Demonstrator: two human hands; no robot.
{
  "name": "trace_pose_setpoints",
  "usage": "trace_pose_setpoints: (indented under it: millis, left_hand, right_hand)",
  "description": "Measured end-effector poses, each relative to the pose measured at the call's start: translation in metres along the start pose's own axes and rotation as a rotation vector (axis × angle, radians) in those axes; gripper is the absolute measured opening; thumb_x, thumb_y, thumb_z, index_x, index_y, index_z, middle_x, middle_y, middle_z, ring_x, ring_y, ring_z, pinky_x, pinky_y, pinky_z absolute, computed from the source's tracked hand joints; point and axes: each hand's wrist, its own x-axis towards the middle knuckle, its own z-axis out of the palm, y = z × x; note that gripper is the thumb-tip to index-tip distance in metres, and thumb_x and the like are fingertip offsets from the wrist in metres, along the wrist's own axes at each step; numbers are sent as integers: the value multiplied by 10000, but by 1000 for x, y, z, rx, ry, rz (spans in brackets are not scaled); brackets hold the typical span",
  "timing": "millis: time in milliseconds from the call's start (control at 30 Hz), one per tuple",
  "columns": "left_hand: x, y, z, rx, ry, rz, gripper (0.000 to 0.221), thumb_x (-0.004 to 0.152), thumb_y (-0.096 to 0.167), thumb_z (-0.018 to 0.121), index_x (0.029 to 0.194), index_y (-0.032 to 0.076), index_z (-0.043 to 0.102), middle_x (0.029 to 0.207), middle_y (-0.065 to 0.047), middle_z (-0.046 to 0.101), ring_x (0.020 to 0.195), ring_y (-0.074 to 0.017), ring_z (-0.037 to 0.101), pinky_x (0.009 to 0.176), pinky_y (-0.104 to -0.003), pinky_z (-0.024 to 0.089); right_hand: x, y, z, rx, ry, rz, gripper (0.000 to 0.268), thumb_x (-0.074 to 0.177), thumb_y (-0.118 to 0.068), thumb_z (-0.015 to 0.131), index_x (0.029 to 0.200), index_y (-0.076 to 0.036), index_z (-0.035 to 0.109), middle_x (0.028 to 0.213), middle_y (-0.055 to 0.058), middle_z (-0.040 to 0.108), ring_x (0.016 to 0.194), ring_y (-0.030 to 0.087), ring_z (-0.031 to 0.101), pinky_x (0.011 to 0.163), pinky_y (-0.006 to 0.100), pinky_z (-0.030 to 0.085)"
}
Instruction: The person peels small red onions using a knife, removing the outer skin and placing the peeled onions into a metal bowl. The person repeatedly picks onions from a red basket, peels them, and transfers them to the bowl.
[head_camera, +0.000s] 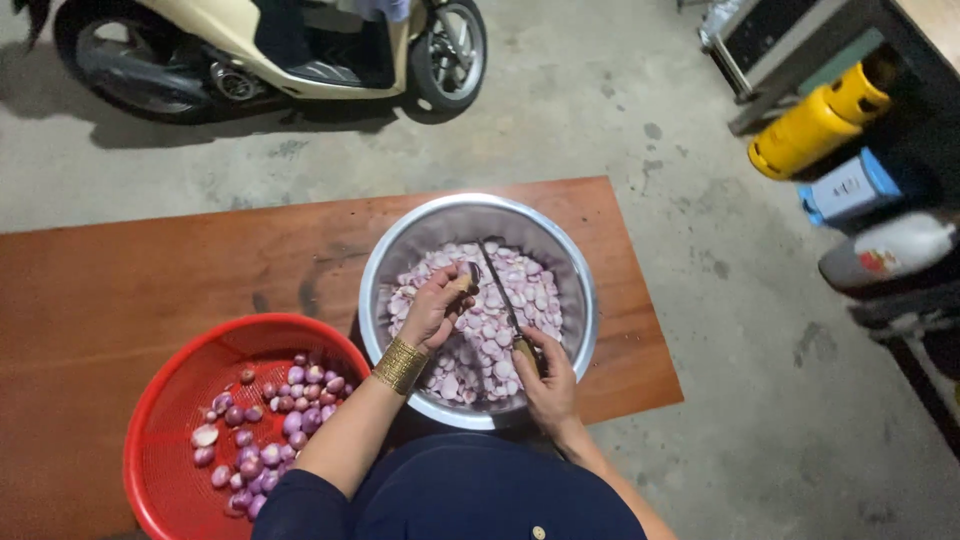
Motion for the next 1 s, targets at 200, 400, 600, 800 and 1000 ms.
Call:
trace_pose_setpoints:
  millis: [200,400,600,800,1000]
  left_hand:
    - [-8,-1,23,60,-21,-93,296,948,155,726,1204,68,606,971,-57,675,903,-181,694,711,-238,595]
    - [-26,0,44,120,23,3,280,927,136,751,1175,63,643,936,-27,673,835,-133,655,708,-212,574]
    - [-69,15,80,77,41,-1,297,900,94,773,1175,40,671,947,-55,664,861,-153,669,754,-265,580]
    - [-42,8,44,88,61,53,286,943,127,727,1208,45,655,970,-47,666,851,-131,649,726,-235,570]
    - [-55,0,48,125,-12,60,320,908,99,757,1202,17,664,945,-54,664,839,-122,648,712,-239,587]
  right_hand:
    - [-21,-6,5,45,73,48,364,914,-80,735,1276,-68,713,1131,155,708,1088,268,706,967,374,565]
    - [-30,-2,11,-131,65,30,335,943,-153,706,1277,-125,724,1037,119,717,1025,293,724,919,420,568]
    - [-11,1,12,-144,94,41,325,977,-170,678,1292,-101,714,1049,163,705,1062,353,700,943,445,539]
    - [-35,-12,20,-127,53,72,316,951,-168,704,1263,-131,735,1075,132,719,1088,310,711,954,417,553]
    - [6,-11,28,-63,87,73,313,978,-167,686,1283,-105,718,1095,153,699,1108,350,691,961,430,560]
